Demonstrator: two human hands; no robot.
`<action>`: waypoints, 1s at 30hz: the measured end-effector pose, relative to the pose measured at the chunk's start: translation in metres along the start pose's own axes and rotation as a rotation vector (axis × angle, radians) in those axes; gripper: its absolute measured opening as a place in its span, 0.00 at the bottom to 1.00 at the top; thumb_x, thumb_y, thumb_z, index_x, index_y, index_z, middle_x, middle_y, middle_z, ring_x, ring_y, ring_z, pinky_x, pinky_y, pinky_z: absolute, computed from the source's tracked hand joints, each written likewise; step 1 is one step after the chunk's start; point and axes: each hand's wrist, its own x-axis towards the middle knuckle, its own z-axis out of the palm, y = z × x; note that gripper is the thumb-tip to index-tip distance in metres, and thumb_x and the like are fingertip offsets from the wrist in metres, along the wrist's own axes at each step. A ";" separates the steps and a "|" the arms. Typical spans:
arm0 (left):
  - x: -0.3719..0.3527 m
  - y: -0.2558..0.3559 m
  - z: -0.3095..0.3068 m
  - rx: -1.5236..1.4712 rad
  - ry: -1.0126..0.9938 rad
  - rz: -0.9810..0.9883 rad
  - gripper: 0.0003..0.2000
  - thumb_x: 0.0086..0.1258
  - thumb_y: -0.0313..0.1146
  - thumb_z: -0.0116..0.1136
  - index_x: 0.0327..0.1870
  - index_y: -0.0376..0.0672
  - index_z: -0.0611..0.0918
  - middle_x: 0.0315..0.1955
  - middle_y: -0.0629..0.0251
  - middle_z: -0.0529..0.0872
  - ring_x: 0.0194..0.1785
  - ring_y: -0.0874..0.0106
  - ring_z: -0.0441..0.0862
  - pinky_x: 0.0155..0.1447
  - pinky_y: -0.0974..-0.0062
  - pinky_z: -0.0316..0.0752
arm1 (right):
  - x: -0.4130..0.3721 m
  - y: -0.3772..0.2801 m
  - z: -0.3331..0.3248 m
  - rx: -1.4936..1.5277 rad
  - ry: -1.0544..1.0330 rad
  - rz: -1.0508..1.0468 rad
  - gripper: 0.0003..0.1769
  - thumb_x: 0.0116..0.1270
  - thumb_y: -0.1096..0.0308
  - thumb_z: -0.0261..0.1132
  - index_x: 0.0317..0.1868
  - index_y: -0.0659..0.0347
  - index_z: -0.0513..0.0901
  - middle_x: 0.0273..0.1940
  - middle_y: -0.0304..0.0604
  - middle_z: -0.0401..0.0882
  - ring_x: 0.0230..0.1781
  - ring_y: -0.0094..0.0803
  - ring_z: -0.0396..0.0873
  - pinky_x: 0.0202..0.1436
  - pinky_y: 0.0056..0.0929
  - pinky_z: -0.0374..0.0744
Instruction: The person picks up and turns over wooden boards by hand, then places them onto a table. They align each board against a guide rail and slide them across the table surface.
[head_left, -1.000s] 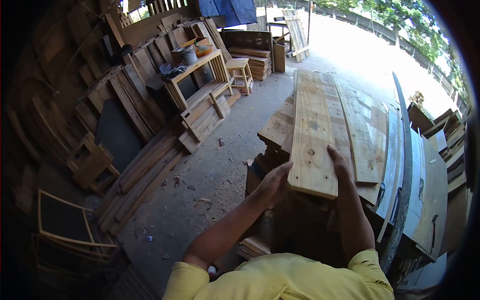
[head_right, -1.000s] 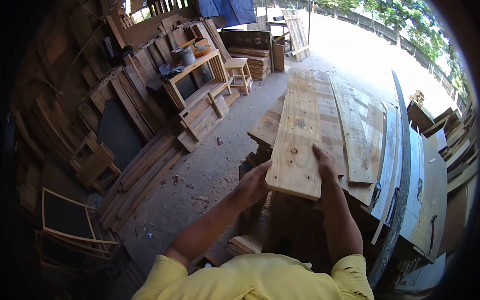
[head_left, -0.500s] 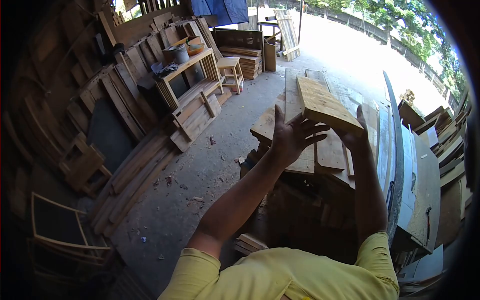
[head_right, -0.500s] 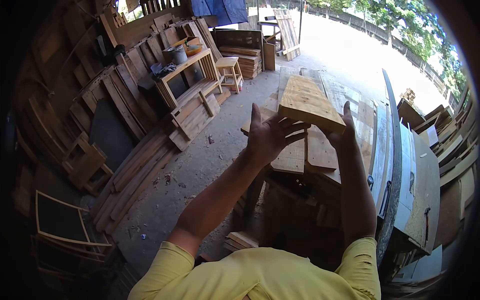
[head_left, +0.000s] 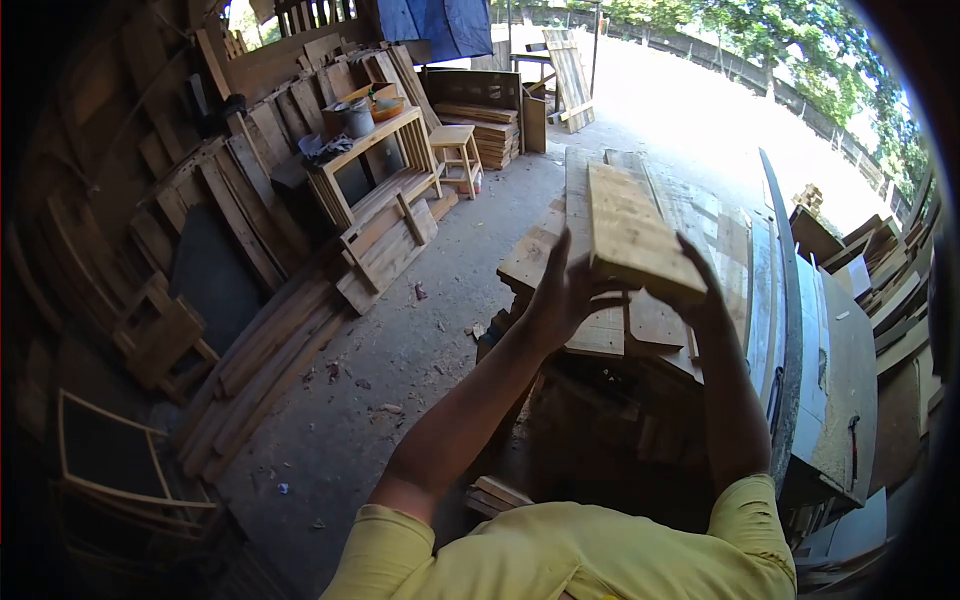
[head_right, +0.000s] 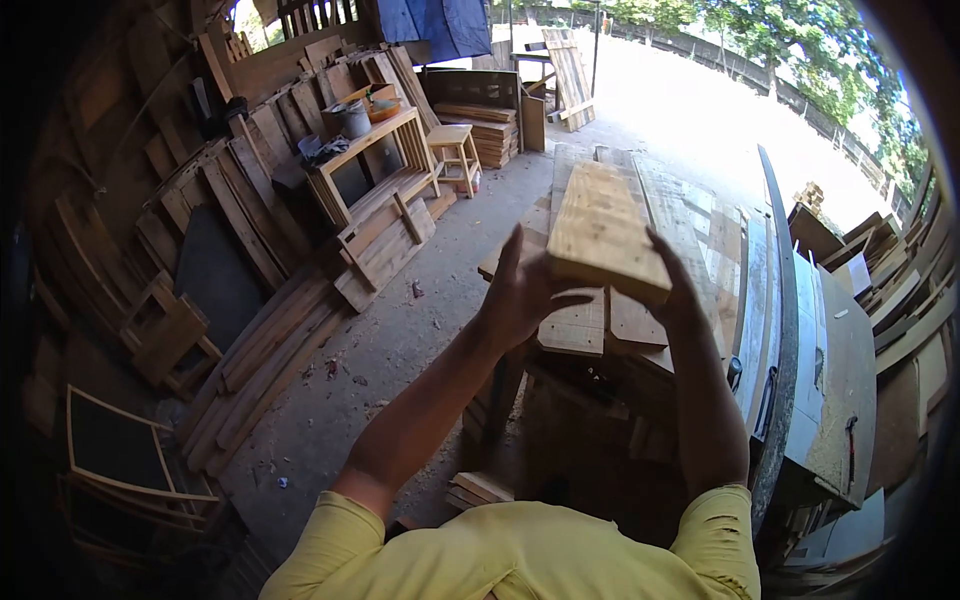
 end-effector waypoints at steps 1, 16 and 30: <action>-0.011 -0.006 -0.002 0.181 0.048 -0.024 0.41 0.72 0.70 0.29 0.69 0.40 0.69 0.60 0.50 0.78 0.67 0.59 0.72 0.69 0.55 0.65 | -0.003 -0.009 0.008 0.143 0.139 0.354 0.28 0.72 0.61 0.61 0.69 0.60 0.67 0.61 0.53 0.74 0.57 0.47 0.78 0.54 0.43 0.83; -0.295 -0.168 -0.168 1.608 0.702 -0.530 0.45 0.59 0.61 0.64 0.71 0.37 0.65 0.68 0.44 0.68 0.72 0.48 0.62 0.74 0.58 0.59 | -0.118 0.068 -0.103 -0.262 0.809 0.790 0.24 0.68 0.54 0.63 0.49 0.70 0.81 0.42 0.48 0.84 0.38 0.37 0.81 0.46 0.35 0.77; -0.334 -0.234 -0.120 0.934 1.099 -0.656 0.41 0.55 0.48 0.75 0.67 0.40 0.69 0.58 0.52 0.78 0.63 0.61 0.73 0.68 0.66 0.66 | -0.071 0.066 -0.439 -1.271 0.850 0.642 0.37 0.61 0.36 0.65 0.40 0.70 0.86 0.35 0.54 0.85 0.36 0.42 0.83 0.45 0.40 0.78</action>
